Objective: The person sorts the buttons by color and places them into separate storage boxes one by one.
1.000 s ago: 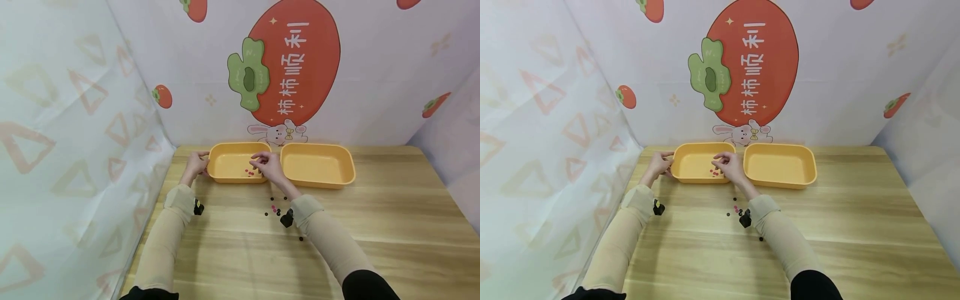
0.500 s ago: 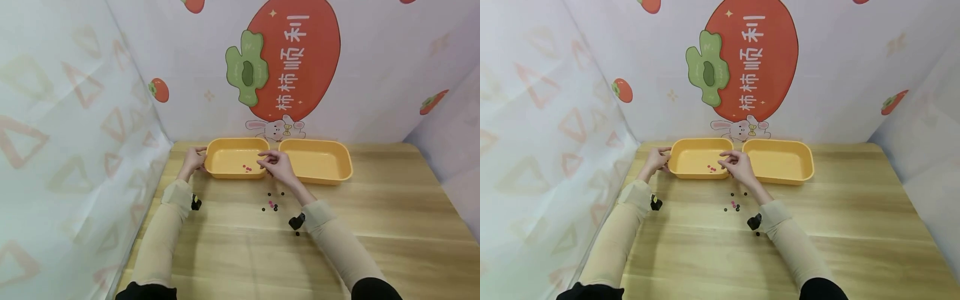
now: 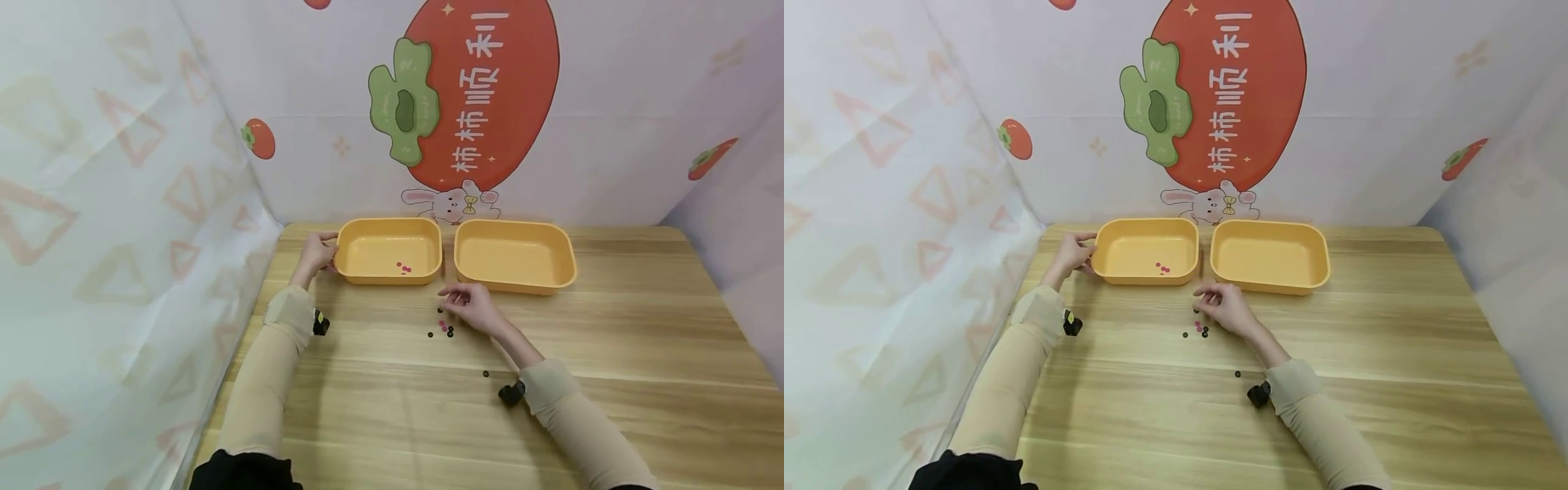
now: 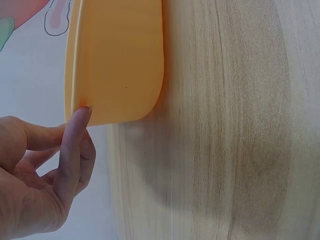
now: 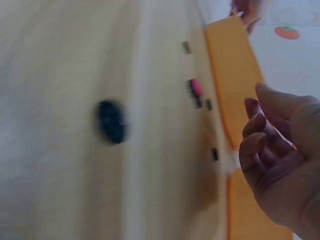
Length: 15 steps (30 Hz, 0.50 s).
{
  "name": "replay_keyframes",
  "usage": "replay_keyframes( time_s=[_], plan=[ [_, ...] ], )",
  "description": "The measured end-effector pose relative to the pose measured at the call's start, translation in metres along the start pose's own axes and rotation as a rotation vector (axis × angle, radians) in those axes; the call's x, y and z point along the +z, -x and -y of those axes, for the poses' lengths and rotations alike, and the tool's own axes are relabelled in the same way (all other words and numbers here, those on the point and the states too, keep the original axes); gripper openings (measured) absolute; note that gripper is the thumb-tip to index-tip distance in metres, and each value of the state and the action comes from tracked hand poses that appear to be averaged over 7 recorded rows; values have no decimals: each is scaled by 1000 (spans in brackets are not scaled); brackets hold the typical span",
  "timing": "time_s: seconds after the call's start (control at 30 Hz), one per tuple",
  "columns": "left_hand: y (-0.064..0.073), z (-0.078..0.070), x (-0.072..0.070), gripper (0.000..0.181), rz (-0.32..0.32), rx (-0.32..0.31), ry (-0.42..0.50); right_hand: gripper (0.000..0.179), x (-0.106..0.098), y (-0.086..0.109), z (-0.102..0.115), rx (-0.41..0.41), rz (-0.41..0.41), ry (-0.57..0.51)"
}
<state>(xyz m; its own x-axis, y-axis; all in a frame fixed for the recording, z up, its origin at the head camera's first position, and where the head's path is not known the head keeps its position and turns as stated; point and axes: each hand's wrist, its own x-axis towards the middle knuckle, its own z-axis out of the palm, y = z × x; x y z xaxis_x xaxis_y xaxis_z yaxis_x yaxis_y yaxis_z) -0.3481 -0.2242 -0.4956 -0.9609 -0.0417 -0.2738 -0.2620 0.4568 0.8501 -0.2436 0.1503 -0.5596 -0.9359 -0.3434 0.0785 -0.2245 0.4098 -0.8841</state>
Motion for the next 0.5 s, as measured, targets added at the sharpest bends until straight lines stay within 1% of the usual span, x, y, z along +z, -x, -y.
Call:
replay_keyframes(
  time_s=[0.1,0.17,0.33,0.5],
  plan=[
    [0,-1,-1,49,-4,1,-6,25,5,3,-9,-5,36,97],
    [0,-1,-1,49,-3,2,-8,23,7,4,-13,-5,54,137],
    [0,-2,-1,49,-1,-3,-3,20,10,5,-16,9,85,163],
    [2,-2,-2,50,0,-10,-11,12,13,7,-16,-25,64,179]
  ],
)
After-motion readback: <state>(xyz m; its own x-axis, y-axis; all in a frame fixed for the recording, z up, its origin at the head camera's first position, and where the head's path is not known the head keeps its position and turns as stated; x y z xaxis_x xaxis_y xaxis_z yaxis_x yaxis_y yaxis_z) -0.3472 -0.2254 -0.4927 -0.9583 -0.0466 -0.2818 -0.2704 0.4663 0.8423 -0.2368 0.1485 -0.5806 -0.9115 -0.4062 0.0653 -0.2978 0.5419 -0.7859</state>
